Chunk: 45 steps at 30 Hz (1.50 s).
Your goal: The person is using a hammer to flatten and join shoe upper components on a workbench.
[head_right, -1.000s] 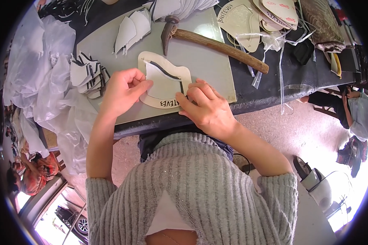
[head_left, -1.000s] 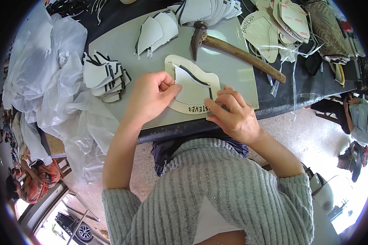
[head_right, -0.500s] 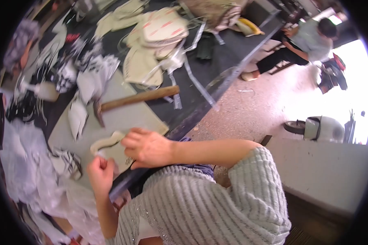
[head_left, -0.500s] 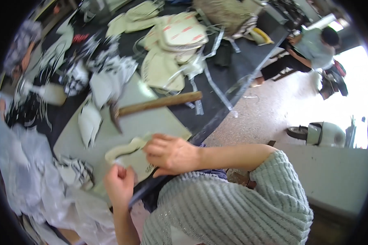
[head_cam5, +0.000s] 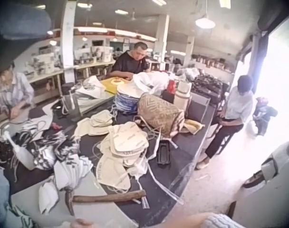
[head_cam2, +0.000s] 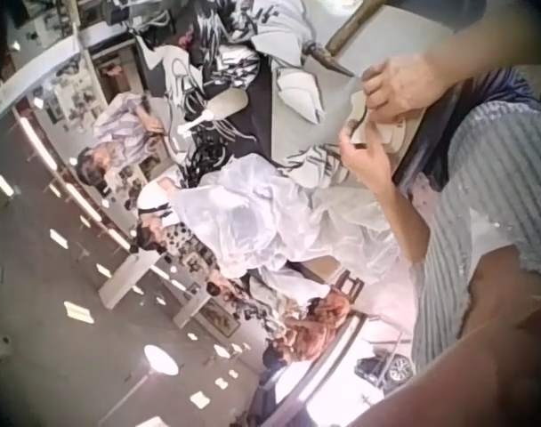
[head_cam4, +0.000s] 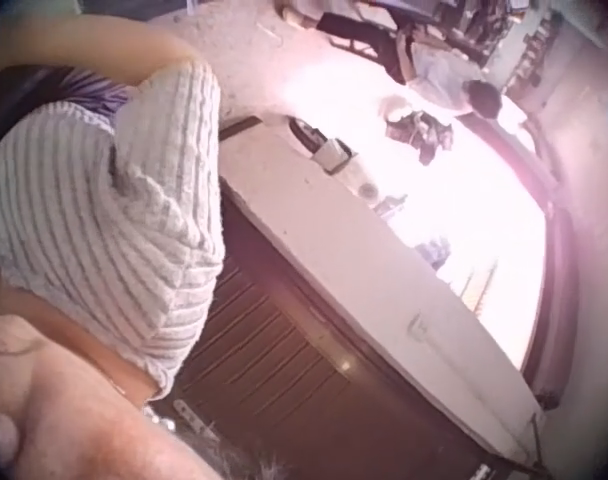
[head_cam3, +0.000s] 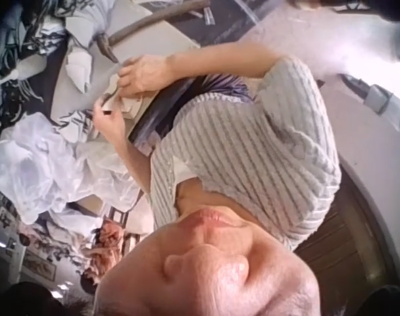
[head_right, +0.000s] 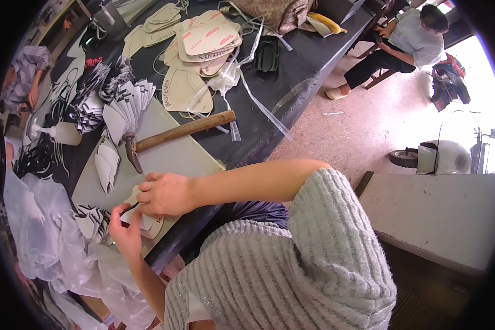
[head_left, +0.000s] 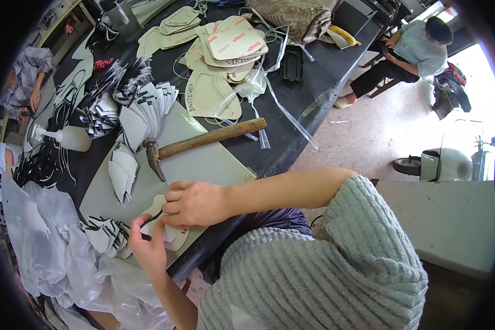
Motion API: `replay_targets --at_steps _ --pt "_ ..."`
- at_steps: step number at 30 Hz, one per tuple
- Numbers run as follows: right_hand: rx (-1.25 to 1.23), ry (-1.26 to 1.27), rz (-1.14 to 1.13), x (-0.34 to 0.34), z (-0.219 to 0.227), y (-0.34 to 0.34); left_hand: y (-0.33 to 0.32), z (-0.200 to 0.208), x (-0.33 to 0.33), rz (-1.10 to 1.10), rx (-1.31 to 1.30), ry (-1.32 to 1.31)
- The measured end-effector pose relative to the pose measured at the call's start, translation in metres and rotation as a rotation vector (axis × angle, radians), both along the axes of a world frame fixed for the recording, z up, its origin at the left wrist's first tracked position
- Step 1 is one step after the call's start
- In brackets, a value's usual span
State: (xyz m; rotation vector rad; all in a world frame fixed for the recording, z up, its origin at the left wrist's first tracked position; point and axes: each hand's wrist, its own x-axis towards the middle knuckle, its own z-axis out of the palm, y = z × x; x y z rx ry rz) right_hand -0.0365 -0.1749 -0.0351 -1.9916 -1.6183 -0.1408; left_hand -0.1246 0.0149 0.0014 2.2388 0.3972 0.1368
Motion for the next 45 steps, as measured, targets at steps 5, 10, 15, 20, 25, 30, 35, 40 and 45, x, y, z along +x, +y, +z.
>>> replay_targets --at_steps 5,10,15,20,25,30,35,40,45 --pt "0.012 -0.020 0.002 -0.018 0.010 -0.018 -0.002 0.001 -0.009 -0.219 0.163 -0.207" --pt "-0.061 0.127 0.010 -0.011 0.020 -0.026 -0.008 0.000 -0.004 -0.254 0.170 -0.214" --pt "-0.080 0.071 -0.056 -0.013 0.027 -0.030 0.001 -0.004 -0.007 -0.291 0.123 -0.210" --pt "-0.130 0.082 -0.061 -0.013 0.032 -0.024 0.004 -0.003 -0.007 -0.271 0.123 -0.189" --pt "-0.179 0.034 -0.073 -0.008 0.035 -0.019 0.006 -0.008 -0.005 -0.294 0.079 -0.201" --pt "-0.195 0.042 -0.024 0.001 0.035 -0.020 0.010 -0.010 -0.005 -0.377 0.104 -0.191" --pt "-0.177 0.094 -0.015 0.008 0.033 -0.021 0.011 -0.014 -0.005 -0.467 0.228 -0.339" --pt "-0.135 0.307 0.007 0.027 0.045 -0.027 0.010 -0.017 -0.008 -0.491 0.349 -0.402" --pt "-0.108 -0.052 -0.414 0.073 0.050 -0.023 0.008 -0.019 -0.012 -0.454 0.378 -0.448"
